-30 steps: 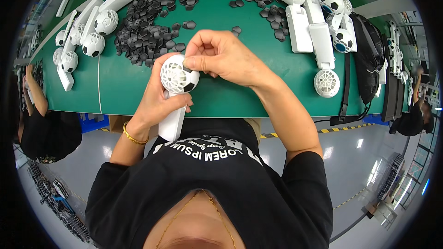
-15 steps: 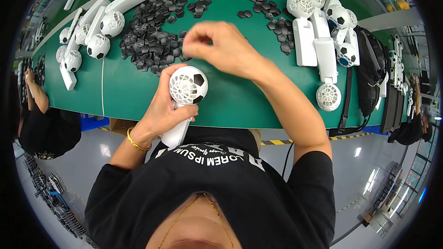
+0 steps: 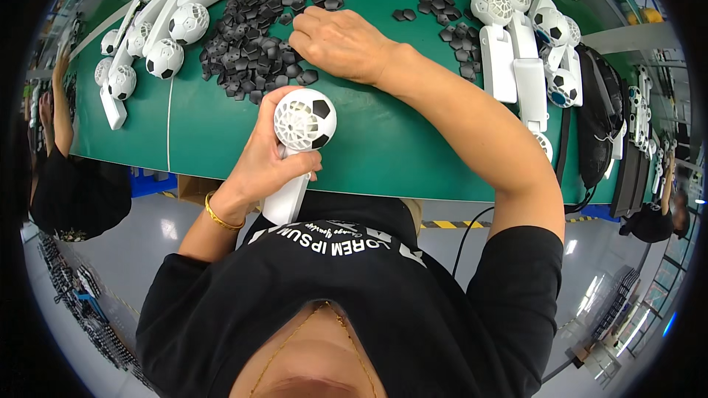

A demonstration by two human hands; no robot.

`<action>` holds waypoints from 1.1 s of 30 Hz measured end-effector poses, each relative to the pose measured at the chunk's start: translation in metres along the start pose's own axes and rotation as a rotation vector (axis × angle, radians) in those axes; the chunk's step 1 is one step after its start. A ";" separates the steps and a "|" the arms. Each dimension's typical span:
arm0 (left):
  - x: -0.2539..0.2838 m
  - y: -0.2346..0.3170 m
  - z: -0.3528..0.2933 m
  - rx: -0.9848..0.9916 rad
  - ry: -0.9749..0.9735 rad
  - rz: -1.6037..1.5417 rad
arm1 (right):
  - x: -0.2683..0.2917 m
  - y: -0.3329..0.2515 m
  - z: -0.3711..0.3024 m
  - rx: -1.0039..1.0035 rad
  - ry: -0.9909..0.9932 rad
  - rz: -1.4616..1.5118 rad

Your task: Assembling small black plastic clips into a white spherical plastic housing at a factory assembly line.

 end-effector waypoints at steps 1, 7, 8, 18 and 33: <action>0.000 0.001 0.000 0.003 0.003 -0.004 | 0.000 0.001 0.001 -0.010 0.028 -0.025; -0.001 0.002 0.003 -0.005 0.000 0.023 | -0.004 0.012 0.000 -0.138 0.095 0.081; -0.001 0.002 0.003 -0.008 0.001 0.026 | -0.004 0.016 0.002 -0.195 0.090 0.131; 0.001 0.000 0.003 0.008 0.025 0.118 | 0.001 0.010 0.007 -0.261 0.160 0.027; -0.015 0.024 0.007 -0.012 -0.101 0.600 | 0.031 -0.019 -0.080 -0.490 -0.144 1.589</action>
Point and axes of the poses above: each hand's wrist, its own z-axis towards the middle knuckle, its own x-axis out of the back of the hand, y = z × x, the point moved 6 cm from there along z, towards the middle knuckle, and after that the axes turned 14 degrees about -y, right-handed, at the moved point
